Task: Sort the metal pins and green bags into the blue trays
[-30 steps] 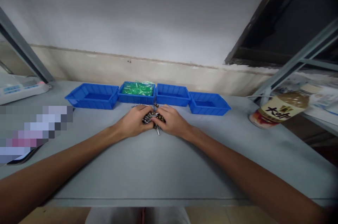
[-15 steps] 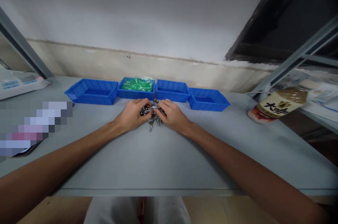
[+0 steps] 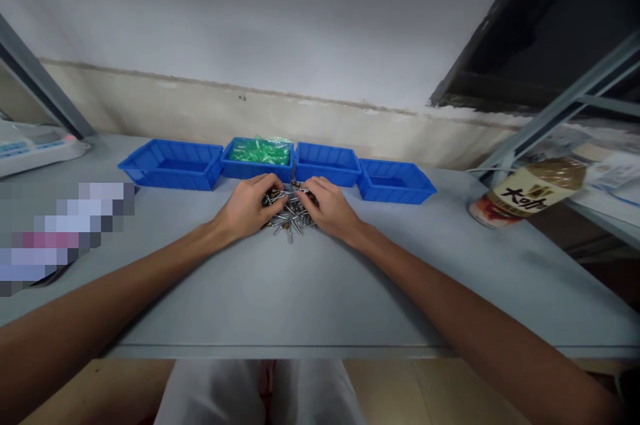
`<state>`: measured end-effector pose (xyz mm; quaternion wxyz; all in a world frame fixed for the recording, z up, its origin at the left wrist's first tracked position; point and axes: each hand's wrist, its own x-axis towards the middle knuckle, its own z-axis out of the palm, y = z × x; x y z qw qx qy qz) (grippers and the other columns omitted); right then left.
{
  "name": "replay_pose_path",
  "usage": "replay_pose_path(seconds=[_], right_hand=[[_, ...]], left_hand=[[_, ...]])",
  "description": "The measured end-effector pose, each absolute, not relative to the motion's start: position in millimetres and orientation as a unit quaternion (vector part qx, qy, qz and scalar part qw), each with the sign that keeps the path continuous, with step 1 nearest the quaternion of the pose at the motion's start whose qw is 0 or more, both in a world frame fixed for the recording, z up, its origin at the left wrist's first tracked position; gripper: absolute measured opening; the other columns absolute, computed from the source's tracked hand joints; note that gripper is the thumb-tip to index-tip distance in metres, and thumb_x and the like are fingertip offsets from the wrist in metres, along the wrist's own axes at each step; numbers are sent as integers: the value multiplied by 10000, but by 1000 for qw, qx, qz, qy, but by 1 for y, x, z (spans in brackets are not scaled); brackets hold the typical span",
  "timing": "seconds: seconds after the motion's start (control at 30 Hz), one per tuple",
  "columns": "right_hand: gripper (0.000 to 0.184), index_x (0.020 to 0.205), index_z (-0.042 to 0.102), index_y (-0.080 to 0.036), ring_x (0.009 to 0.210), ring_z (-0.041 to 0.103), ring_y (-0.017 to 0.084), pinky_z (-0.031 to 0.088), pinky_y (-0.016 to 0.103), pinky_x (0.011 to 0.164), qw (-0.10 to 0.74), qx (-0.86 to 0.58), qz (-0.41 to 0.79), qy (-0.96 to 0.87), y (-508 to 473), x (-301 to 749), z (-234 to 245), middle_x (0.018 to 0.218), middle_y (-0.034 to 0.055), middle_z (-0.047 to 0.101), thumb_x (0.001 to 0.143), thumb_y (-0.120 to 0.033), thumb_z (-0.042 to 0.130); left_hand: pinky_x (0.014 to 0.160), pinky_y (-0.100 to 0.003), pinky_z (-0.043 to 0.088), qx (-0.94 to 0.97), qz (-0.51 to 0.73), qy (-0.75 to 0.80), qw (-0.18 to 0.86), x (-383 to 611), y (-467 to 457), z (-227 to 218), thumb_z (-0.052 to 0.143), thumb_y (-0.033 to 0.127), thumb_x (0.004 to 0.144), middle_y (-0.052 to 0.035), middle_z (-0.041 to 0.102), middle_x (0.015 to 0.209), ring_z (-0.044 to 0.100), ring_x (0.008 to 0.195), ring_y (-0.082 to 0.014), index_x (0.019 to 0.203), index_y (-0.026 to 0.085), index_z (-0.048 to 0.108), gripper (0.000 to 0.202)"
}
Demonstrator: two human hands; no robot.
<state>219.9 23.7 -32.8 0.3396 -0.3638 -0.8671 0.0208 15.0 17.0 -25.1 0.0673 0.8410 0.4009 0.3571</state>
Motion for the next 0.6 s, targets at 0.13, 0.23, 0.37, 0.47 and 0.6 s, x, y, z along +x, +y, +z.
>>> replay_pose_path(seconds=[0.13,0.23,0.37,0.47,0.6], right_hand=[[209,804,520,-189,782,488,191,389,333,773,336,-362,22,-870,24,220,-33,784,43,553,969,-268,419],[190,841,536,-187,812,503,195,397,341,803,338,-359,25,-869,23,220,-32,812,50,572,967,-274,425],[168,891,558,-187,849,525,192,406,346,832,348,-354,41,-867,22,221,-31,870,56,607,966,-261,428],[173,874,561,-190,837,529,188,410,349,832,349,-349,39,-869,20,221,-29,856,51,608,965,-256,430],[184,876,565,-200,856,536,191,412,362,849,353,-348,38,-868,19,221,-28,871,51,608,967,-260,417]], left_hand=[[642,-268,425,843,357,397,67,15,16,-25,559,303,880,-24,637,844,561,700,-142,904,179,575,127],[657,-273,434,842,363,395,62,15,16,-24,556,296,879,-27,637,853,570,722,-149,901,180,574,119],[697,-294,454,842,364,394,63,15,15,-22,525,278,889,-41,635,868,585,778,-167,908,178,568,110],[728,-309,466,845,358,393,52,15,14,-22,510,271,895,-48,623,885,582,810,-178,922,173,565,115],[801,-341,471,856,344,384,28,14,14,-22,519,279,886,-52,594,924,559,885,-198,955,176,554,129]])
